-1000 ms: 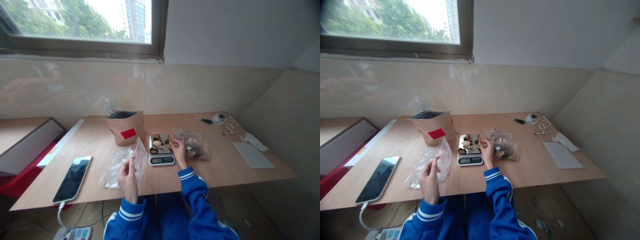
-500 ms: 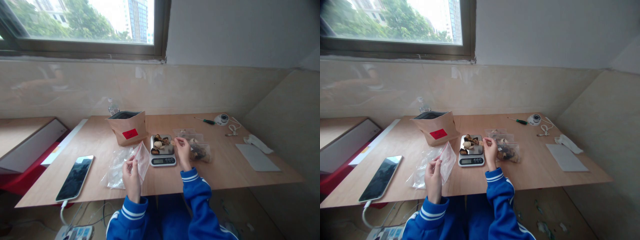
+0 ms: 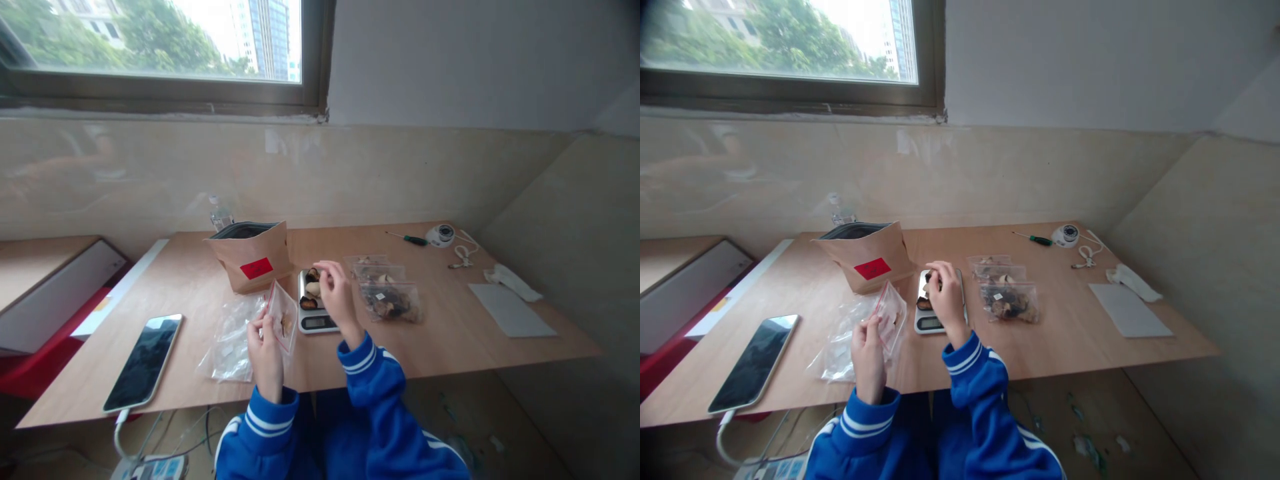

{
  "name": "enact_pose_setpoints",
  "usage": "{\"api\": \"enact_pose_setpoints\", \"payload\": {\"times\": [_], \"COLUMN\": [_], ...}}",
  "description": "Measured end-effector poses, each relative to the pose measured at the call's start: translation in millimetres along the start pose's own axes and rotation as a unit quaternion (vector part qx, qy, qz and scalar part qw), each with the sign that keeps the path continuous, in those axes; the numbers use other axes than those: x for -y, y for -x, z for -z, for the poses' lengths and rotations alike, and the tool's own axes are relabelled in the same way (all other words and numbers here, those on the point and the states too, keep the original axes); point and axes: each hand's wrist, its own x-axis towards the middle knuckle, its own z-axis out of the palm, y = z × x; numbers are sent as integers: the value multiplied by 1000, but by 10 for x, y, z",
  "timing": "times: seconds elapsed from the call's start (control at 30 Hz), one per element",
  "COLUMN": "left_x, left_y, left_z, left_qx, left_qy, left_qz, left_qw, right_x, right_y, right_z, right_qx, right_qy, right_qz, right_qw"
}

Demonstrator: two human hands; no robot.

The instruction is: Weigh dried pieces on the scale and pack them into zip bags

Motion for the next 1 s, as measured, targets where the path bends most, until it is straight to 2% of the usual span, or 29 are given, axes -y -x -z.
{"api": "enact_pose_setpoints", "payload": {"times": [0.03,0.13,0.2,0.27,0.43,0.6,0.7,0.8,0.83,0.9,1.0], "left_x": [18,33,9,-35,-155,-176,-147,-138,-143,-164,-196], "left_y": [-12,-20,-5,17,64,89,90,100,109,133,152], "left_z": [17,34,20,-3,-32,-27,-42,-74,-84,-93,-58], "left_qx": [-1,1,4,9,30,51,66,83,87,94,99], "left_qy": [3,10,22,36,44,53,58,39,33,29,41], "left_qz": [8,21,21,25,56,60,54,41,37,25,3], "left_qw": [1000,1000,1000,999,997,995,995,995,995,995,994], "right_x": [-147,-559,-754,-878,-1025,-1067,-848,-343,-143,225,557], "right_y": [-34,-107,-124,-125,-103,-19,27,46,50,66,128], "right_z": [34,103,108,97,129,232,267,289,292,280,203], "right_qx": [10,117,171,192,198,137,69,1,12,80,201], "right_qy": [21,57,58,58,72,84,40,-93,-131,-153,-117], "right_qz": [-9,-13,-10,-11,18,-11,-47,-60,-52,-18,13], "right_qw": [1000,991,984,980,977,987,996,994,990,985,972]}}
